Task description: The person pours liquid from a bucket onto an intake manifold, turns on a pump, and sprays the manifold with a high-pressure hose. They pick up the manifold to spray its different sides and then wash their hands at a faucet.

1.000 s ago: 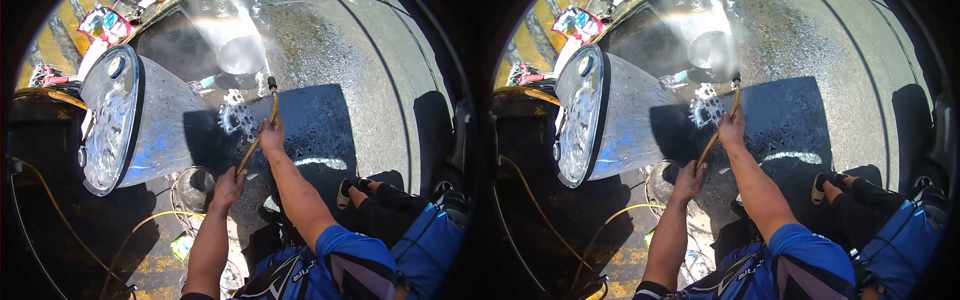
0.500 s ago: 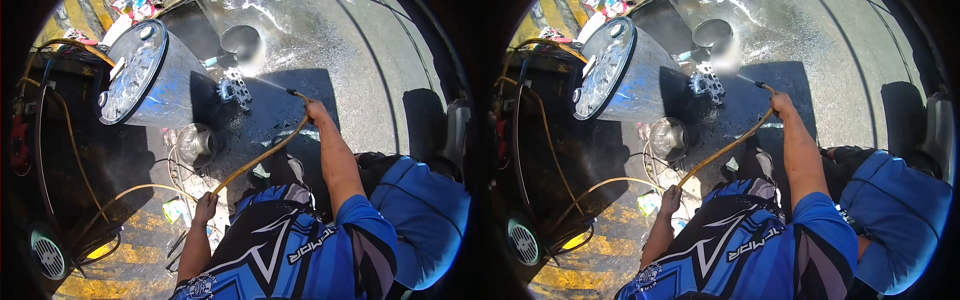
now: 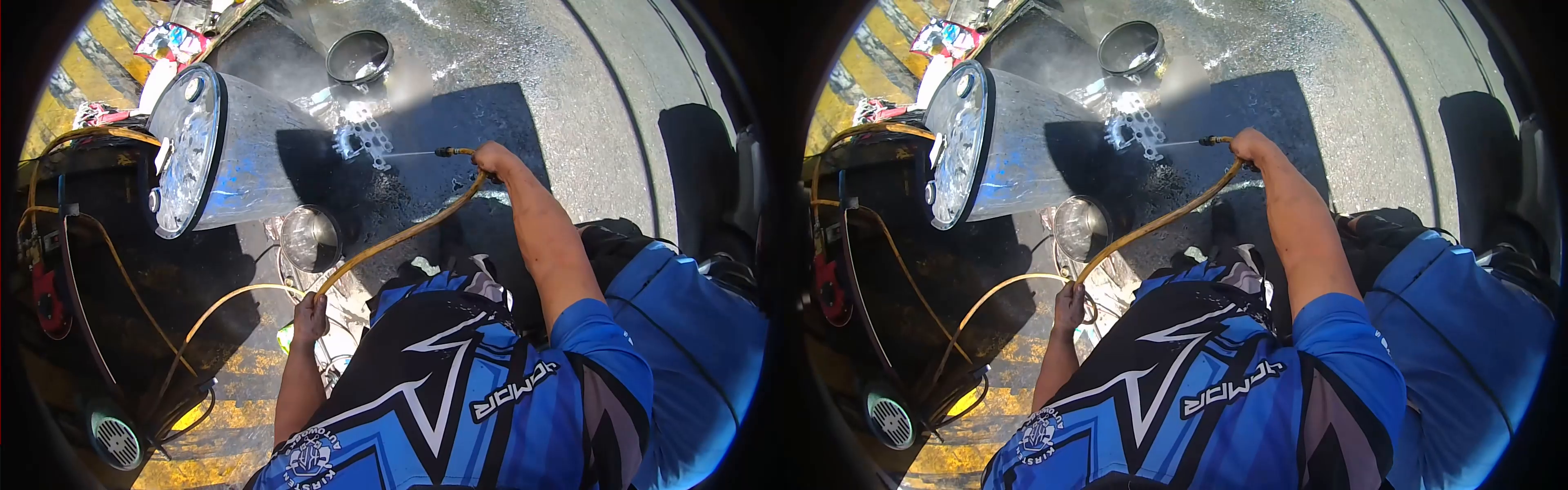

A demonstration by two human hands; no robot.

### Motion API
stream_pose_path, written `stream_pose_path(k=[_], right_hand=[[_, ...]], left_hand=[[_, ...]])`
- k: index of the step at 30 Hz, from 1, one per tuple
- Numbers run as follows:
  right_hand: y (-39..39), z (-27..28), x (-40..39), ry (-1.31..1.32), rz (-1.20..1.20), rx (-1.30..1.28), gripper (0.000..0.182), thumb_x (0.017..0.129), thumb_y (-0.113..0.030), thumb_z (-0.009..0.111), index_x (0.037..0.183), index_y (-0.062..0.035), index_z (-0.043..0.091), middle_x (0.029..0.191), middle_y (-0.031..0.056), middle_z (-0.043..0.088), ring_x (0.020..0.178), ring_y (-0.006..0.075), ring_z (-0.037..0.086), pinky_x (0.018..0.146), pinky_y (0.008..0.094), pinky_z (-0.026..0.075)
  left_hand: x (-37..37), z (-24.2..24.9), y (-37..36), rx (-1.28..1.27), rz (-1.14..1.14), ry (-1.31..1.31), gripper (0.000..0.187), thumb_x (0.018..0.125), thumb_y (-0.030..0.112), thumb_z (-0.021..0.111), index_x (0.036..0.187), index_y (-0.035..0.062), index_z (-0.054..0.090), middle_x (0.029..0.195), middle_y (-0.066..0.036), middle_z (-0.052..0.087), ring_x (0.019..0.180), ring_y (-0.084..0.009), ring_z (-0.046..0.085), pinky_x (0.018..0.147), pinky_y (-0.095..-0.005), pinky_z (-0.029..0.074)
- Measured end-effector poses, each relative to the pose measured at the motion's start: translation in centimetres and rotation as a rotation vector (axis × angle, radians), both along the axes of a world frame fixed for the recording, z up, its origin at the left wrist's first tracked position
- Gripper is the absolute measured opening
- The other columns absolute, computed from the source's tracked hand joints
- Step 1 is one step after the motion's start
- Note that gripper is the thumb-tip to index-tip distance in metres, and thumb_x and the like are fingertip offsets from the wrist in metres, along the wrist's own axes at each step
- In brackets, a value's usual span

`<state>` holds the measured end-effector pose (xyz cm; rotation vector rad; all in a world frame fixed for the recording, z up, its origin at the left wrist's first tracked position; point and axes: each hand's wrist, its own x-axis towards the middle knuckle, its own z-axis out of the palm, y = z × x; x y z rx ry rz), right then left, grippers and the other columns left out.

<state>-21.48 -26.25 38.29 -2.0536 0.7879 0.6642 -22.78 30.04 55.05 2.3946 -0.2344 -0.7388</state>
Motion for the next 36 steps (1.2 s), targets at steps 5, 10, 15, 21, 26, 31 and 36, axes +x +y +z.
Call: stream_pose_path(k=[5,10,15,21,26,31,36], right_hand=[[0.5,1.6,1.2,0.096,-0.029,-0.015,0.024,0.082,-0.018,0.063,0.089,0.0032,0.072,0.080,0.0195,0.069,0.066,0.0292,0.065,0.058,0.0426,0.047],[1.3,1.8,2.3,0.038,0.180,-0.096,0.026,0.079,-0.018,0.062,0.091,0.0034,0.071,0.088,0.0235,0.069,0.078,0.0317,0.069,0.064,0.0425,0.050],[2.2,2.8,3.3,0.019,0.238,-0.132,0.028,0.077,-0.019,0.061,0.091,0.0023,0.071,0.092,0.0250,0.069,0.085,0.0361,0.069,0.071,0.0443,0.051],[2.3,-0.2,5.1,-0.022,0.425,-0.215,0.028,0.078,-0.021,0.060,0.091,-0.0002,0.073,0.097,0.0253,0.068,0.093,0.0396,0.067,0.076,0.0450,0.052],[3.5,0.8,7.0,0.026,0.391,-0.215,0.025,0.080,-0.016,0.058,0.093,-0.0026,0.074,0.100,0.0236,0.069,0.097,0.0383,0.067,0.081,0.0428,0.053],[4.9,-1.6,9.4,-0.017,0.693,-0.296,0.025,0.079,-0.016,0.058,0.093,-0.0047,0.075,0.101,0.0218,0.070,0.095,0.0381,0.067,0.082,0.0439,0.054],[6.5,-2.3,10.9,-0.050,0.855,-0.357,0.026,0.080,-0.016,0.058,0.097,-0.0067,0.076,0.102,0.0183,0.071,0.095,0.0363,0.068,0.084,0.0430,0.054]], left_hand=[[-0.1,-0.5,0.0,0.046,-0.016,-0.009,0.038,0.100,0.036,0.054,0.085,0.0010,0.057,0.062,-0.010,0.052,0.060,-0.0188,0.048,0.058,-0.0362,0.042],[-0.4,-1.2,1.6,0.053,0.046,0.055,0.040,0.100,0.038,0.054,0.086,0.0012,0.058,0.062,-0.011,0.053,0.060,-0.0206,0.050,0.058,-0.0364,0.042],[-0.6,-1.4,2.2,0.051,0.046,0.001,0.042,0.100,0.041,0.054,0.085,0.0013,0.057,0.062,-0.010,0.052,0.060,-0.0191,0.049,0.058,-0.0358,0.042],[-1.0,-1.5,2.8,0.049,0.062,0.003,0.043,0.100,0.042,0.054,0.085,0.0015,0.057,0.062,-0.010,0.052,0.060,-0.0188,0.049,0.058,-0.0353,0.042],[-1.9,-2.6,3.9,0.068,0.054,0.009,0.043,0.100,0.041,0.053,0.086,0.0011,0.058,0.065,-0.010,0.055,0.062,-0.0196,0.050,0.059,-0.0359,0.043],[-3.6,-1.6,3.3,0.143,0.122,0.069,0.042,0.101,0.041,0.052,0.091,0.0005,0.061,0.066,-0.011,0.056,0.063,-0.0201,0.052,0.061,-0.0364,0.044],[-5.1,-1.5,3.7,0.188,0.182,0.138,0.042,0.101,0.040,0.051,0.089,0.0005,0.059,0.067,-0.012,0.056,0.064,-0.0203,0.052,0.061,-0.0374,0.044]])
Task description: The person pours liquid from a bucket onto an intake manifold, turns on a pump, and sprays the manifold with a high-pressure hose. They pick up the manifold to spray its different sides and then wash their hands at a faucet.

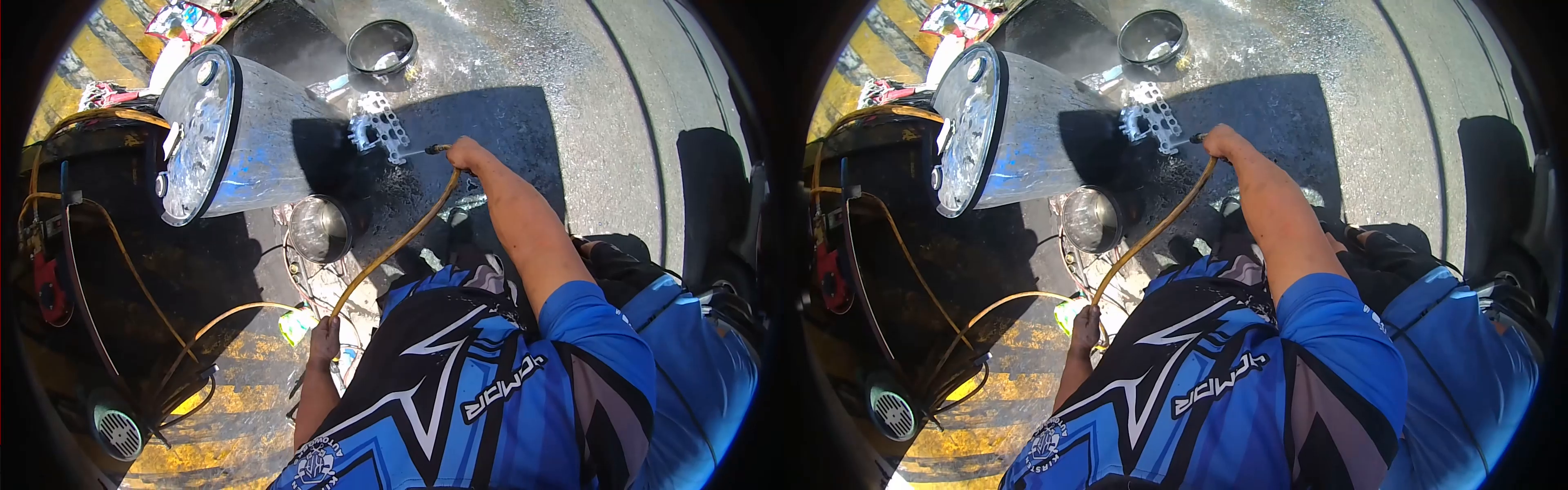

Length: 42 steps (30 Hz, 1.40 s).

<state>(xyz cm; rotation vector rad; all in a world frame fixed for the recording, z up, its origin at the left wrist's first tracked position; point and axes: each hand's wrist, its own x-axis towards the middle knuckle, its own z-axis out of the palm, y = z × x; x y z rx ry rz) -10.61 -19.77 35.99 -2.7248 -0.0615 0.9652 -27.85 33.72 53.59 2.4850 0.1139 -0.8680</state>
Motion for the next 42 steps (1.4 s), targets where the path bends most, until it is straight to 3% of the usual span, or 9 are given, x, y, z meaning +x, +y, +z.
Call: stream_pose_path(k=[8,11,17,29,32,35,38,42], right_hand=[[1.2,-1.9,2.1,-0.052,0.160,-0.011,0.026,0.080,-0.016,0.059,0.098,-0.0069,0.076,0.104,0.0165,0.072,0.098,0.0345,0.069,0.084,0.0419,0.054],[1.4,-2.6,2.6,-0.072,0.196,-0.012,0.025,0.081,-0.018,0.057,0.092,-0.0072,0.077,0.102,0.0156,0.072,0.098,0.0344,0.069,0.085,0.0425,0.054],[1.9,-0.6,3.2,-0.001,0.024,0.010,0.026,0.081,-0.016,0.059,0.098,-0.0080,0.076,0.107,0.0150,0.072,0.101,0.0323,0.069,0.087,0.0409,0.054],[1.6,-0.2,6.1,-0.120,0.124,-0.007,0.024,0.079,-0.017,0.060,0.092,-0.0053,0.076,0.102,0.0143,0.073,0.101,0.0343,0.067,0.088,0.0417,0.053],[1.7,-0.2,6.8,-0.065,0.117,-0.030,0.027,0.081,-0.015,0.061,0.102,-0.0072,0.076,0.110,0.0144,0.071,0.106,0.0320,0.067,0.092,0.0400,0.053],[1.8,-0.8,6.7,-0.170,0.154,-0.033,0.022,0.078,-0.017,0.060,0.088,-0.0080,0.077,0.097,0.0125,0.074,0.093,0.0317,0.070,0.087,0.0414,0.053],[1.7,-0.2,7.1,-0.067,0.198,-0.055,0.027,0.082,-0.017,0.061,0.103,-0.0087,0.076,0.110,0.0128,0.072,0.104,0.0313,0.068,0.091,0.0403,0.054],[1.7,0.3,6.9,-0.077,0.190,-0.055,0.027,0.082,-0.017,0.061,0.102,-0.0090,0.076,0.109,0.0123,0.072,0.103,0.0312,0.069,0.090,0.0402,0.054]], left_hand=[[-1.1,-0.1,-0.1,0.034,0.049,0.030,0.044,0.101,0.042,0.050,0.090,-0.0003,0.059,0.068,-0.013,0.056,0.064,-0.0213,0.052,0.063,-0.0381,0.045],[-1.2,0.2,-0.5,0.040,0.076,0.043,0.045,0.101,0.042,0.050,0.091,-0.0005,0.059,0.068,-0.014,0.056,0.065,-0.0217,0.052,0.064,-0.0381,0.045],[-1.1,0.0,-0.4,0.038,0.078,0.021,0.044,0.101,0.042,0.050,0.092,-0.0003,0.061,0.069,-0.014,0.057,0.066,-0.0221,0.053,0.065,-0.0382,0.045],[-0.5,0.6,-1.7,0.048,0.084,0.013,0.043,0.102,0.039,0.047,0.090,-0.0003,0.059,0.066,-0.013,0.055,0.064,-0.0208,0.050,0.063,-0.0375,0.044],[-0.5,0.6,-1.8,0.044,0.096,0.016,0.044,0.103,0.040,0.047,0.090,-0.0001,0.059,0.066,-0.013,0.055,0.064,-0.0207,0.050,0.063,-0.0375,0.044],[-0.7,0.6,-2.0,0.037,0.117,0.017,0.045,0.103,0.041,0.047,0.089,0.0000,0.059,0.066,-0.012,0.054,0.064,-0.0198,0.049,0.062,-0.0371,0.043],[-0.8,0.3,-1.9,0.060,0.125,0.014,0.045,0.102,0.042,0.048,0.088,0.0001,0.059,0.065,-0.011,0.053,0.063,-0.0182,0.049,0.061,-0.0363,0.043],[-0.8,0.8,-2.5,0.048,0.126,0.008,0.046,0.102,0.042,0.049,0.086,0.0002,0.059,0.064,-0.009,0.052,0.062,-0.0165,0.048,0.059,-0.0353,0.042]])
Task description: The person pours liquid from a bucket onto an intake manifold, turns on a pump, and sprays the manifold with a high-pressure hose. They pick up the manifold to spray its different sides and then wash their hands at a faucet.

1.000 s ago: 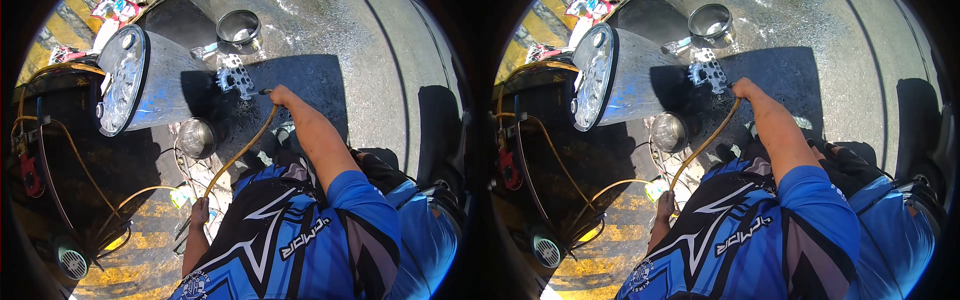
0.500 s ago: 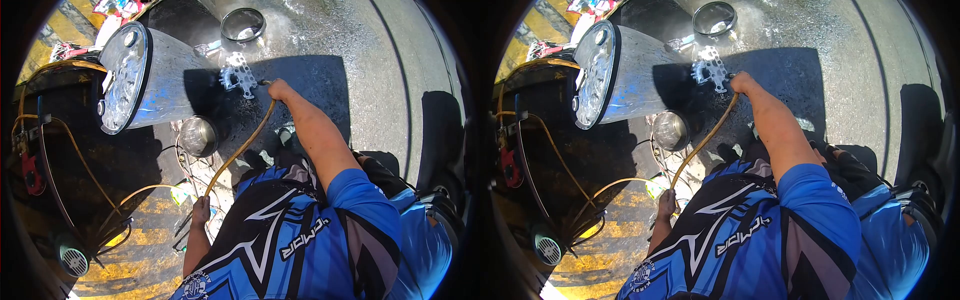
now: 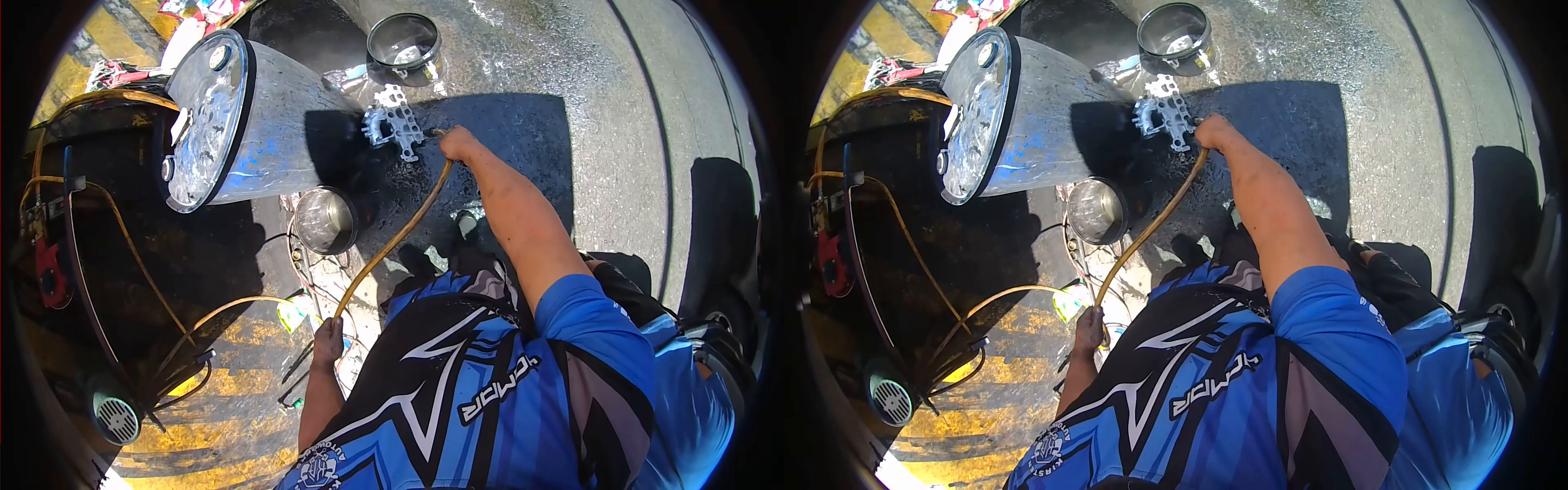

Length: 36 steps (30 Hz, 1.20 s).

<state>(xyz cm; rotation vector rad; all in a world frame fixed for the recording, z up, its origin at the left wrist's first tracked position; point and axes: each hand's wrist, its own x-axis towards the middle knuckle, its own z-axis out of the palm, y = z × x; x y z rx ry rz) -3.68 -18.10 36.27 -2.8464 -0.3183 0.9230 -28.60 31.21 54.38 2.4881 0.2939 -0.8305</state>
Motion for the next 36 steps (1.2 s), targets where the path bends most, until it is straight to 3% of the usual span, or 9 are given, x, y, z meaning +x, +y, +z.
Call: stream_pose_path(k=[5,8,17,23,29,32,36], right_hand=[[0.1,0.6,-0.3,-0.018,-0.104,0.021,0.027,0.081,-0.017,0.060,0.101,-0.0076,0.076,0.109,0.0131,0.072,0.103,0.0316,0.069,0.090,0.0400,0.054],[0.1,-0.5,-0.1,-0.047,-0.010,0.019,0.026,0.080,-0.017,0.058,0.095,-0.0070,0.077,0.101,0.0129,0.073,0.098,0.0322,0.069,0.090,0.0404,0.052],[0.1,-2.0,0.2,-0.075,-0.075,0.021,0.025,0.080,-0.019,0.058,0.091,-0.0080,0.077,0.100,0.0128,0.074,0.096,0.0322,0.070,0.085,0.0417,0.054],[0.0,-1.3,0.5,-0.075,0.059,-0.006,0.024,0.080,-0.019,0.058,0.089,-0.0082,0.077,0.098,0.0130,0.074,0.094,0.0321,0.070,0.085,0.0418,0.054],[0.0,-1.1,0.6,-0.058,0.018,0.017,0.024,0.080,-0.019,0.058,0.090,-0.0086,0.077,0.098,0.0127,0.074,0.093,0.0316,0.070,0.085,0.0424,0.054],[-0.1,-0.7,0.9,-0.069,0.049,0.018,0.026,0.080,-0.015,0.059,0.098,-0.0067,0.076,0.107,0.0147,0.072,0.101,0.0336,0.069,0.088,0.0411,0.055],[-0.1,-0.7,1.0,-0.098,-0.050,0.017,0.026,0.080,-0.014,0.058,0.097,-0.0055,0.076,0.108,0.0167,0.071,0.102,0.0351,0.068,0.090,0.0407,0.054]], left_hand=[[-0.2,-0.6,0.5,-0.021,-0.005,-0.020,0.048,0.102,0.044,0.049,0.085,0.0003,0.059,0.063,-0.009,0.052,0.061,-0.0167,0.047,0.059,-0.0350,0.042],[-0.2,-0.8,0.8,-0.029,-0.001,-0.023,0.049,0.101,0.045,0.049,0.085,0.0000,0.059,0.063,-0.009,0.052,0.061,-0.0172,0.048,0.059,-0.0353,0.042],[0.3,-0.7,0.7,-0.001,-0.026,-0.011,0.050,0.102,0.045,0.047,0.086,-0.0010,0.059,0.065,-0.012,0.054,0.063,-0.0209,0.051,0.061,-0.0372,0.043],[0.5,-0.5,0.6,0.009,-0.029,0.000,0.050,0.101,0.045,0.047,0.087,-0.0007,0.059,0.066,-0.013,0.055,0.064,-0.0216,0.051,0.062,-0.0375,0.044],[0.7,-0.4,0.4,0.008,-0.020,0.018,0.048,0.101,0.044,0.048,0.088,-0.0003,0.059,0.066,-0.012,0.054,0.063,-0.0208,0.051,0.062,-0.0368,0.043],[0.9,-0.2,0.1,0.011,-0.017,0.017,0.047,0.102,0.043,0.048,0.087,-0.0002,0.059,0.066,-0.012,0.054,0.063,-0.0206,0.050,0.061,-0.0367,0.043],[0.9,-0.6,0.3,0.001,0.000,0.028,0.046,0.102,0.042,0.049,0.087,-0.0001,0.059,0.066,-0.012,0.054,0.062,-0.0206,0.050,0.061,-0.0365,0.043]])
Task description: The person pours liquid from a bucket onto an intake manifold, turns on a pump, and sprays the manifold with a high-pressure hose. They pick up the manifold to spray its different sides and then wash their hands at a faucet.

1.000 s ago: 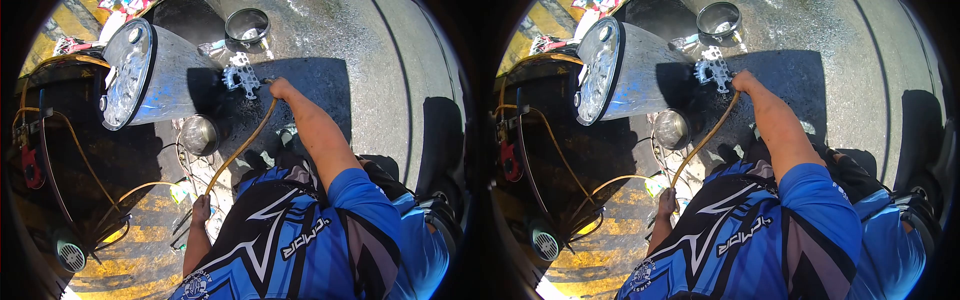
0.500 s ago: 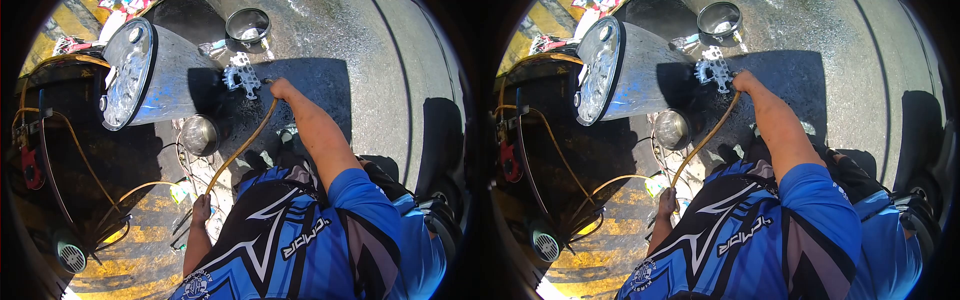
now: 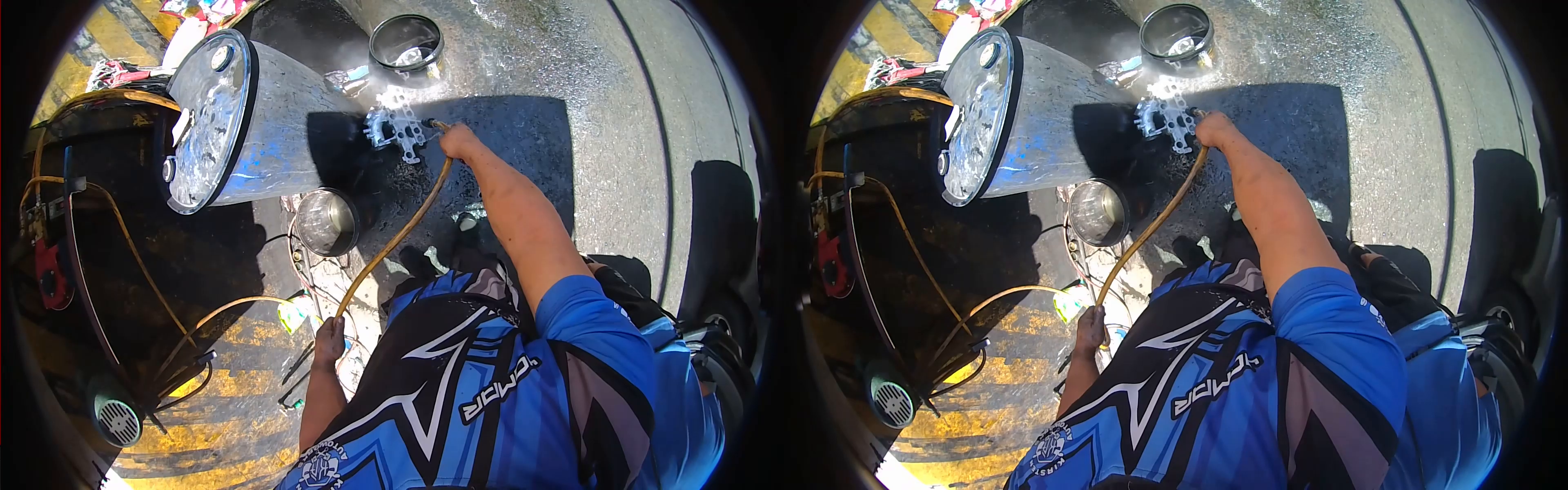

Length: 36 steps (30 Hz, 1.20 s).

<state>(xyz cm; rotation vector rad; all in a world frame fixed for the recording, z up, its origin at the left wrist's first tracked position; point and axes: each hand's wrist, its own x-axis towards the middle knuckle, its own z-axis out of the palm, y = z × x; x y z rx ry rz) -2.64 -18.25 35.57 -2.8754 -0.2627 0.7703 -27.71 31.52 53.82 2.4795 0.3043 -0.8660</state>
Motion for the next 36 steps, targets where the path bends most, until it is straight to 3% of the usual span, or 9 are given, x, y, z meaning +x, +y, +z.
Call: stream_pose_path(k=[8,20,24,27,32,36], right_hand=[[-0.4,0.5,0.7,0.026,-0.153,0.102,0.026,0.081,-0.015,0.057,0.096,-0.0040,0.075,0.109,0.0208,0.069,0.103,0.0360,0.066,0.092,0.0408,0.053],[-0.7,0.0,0.9,0.013,-0.004,0.037,0.026,0.081,-0.014,0.057,0.097,-0.0049,0.075,0.111,0.0189,0.069,0.104,0.0354,0.067,0.092,0.0416,0.053],[-0.6,0.3,1.0,0.011,-0.060,0.060,0.027,0.082,-0.014,0.056,0.098,-0.0048,0.075,0.111,0.0188,0.069,0.105,0.0352,0.066,0.092,0.0415,0.053],[-0.5,0.8,1.0,0.027,-0.089,0.059,0.027,0.082,-0.014,0.055,0.099,-0.0045,0.075,0.113,0.0193,0.069,0.106,0.0351,0.066,0.093,0.0412,0.052],[-0.6,0.5,1.0,0.028,-0.175,0.119,0.028,0.083,-0.014,0.056,0.100,-0.0033,0.074,0.115,0.0204,0.068,0.107,0.0351,0.066,0.093,0.0407,0.052],[-0.5,0.6,1.0,0.030,-0.108,0.074,0.028,0.082,-0.014,0.057,0.100,-0.0031,0.074,0.115,0.0206,0.068,0.106,0.0350,0.066,0.093,0.0407,0.052]], left_hand=[[0.2,0.1,-0.6,0.010,-0.002,-0.037,0.044,0.102,0.040,0.049,0.086,-0.0004,0.059,0.065,-0.012,0.053,0.061,-0.0212,0.049,0.060,-0.0375,0.043],[0.1,-0.5,-0.1,0.007,-0.003,-0.027,0.046,0.102,0.042,0.049,0.089,-0.0010,0.060,0.067,-0.015,0.057,0.064,-0.0250,0.054,0.063,-0.0394,0.045],[0.2,-0.4,0.0,0.017,0.000,-0.009,0.047,0.101,0.044,0.049,0.091,-0.0007,0.061,0.069,-0.016,0.058,0.065,-0.0255,0.055,0.064,-0.0393,0.045],[0.3,-0.7,0.3,0.031,0.069,0.081,0.048,0.101,0.045,0.049,0.091,-0.0003,0.061,0.069,-0.014,0.057,0.066,-0.0237,0.054,0.065,-0.0387,0.045],[0.4,-0.4,-0.1,-0.001,0.012,-0.009,0.047,0.101,0.044,0.050,0.089,0.0000,0.060,0.067,-0.012,0.055,0.065,-0.0203,0.051,0.063,-0.0380,0.044],[0.3,-0.6,0.2,-0.021,-0.004,-0.027,0.045,0.102,0.042,0.050,0.089,0.0001,0.060,0.067,-0.011,0.054,0.064,-0.0191,0.049,0.062,-0.0373,0.044]])
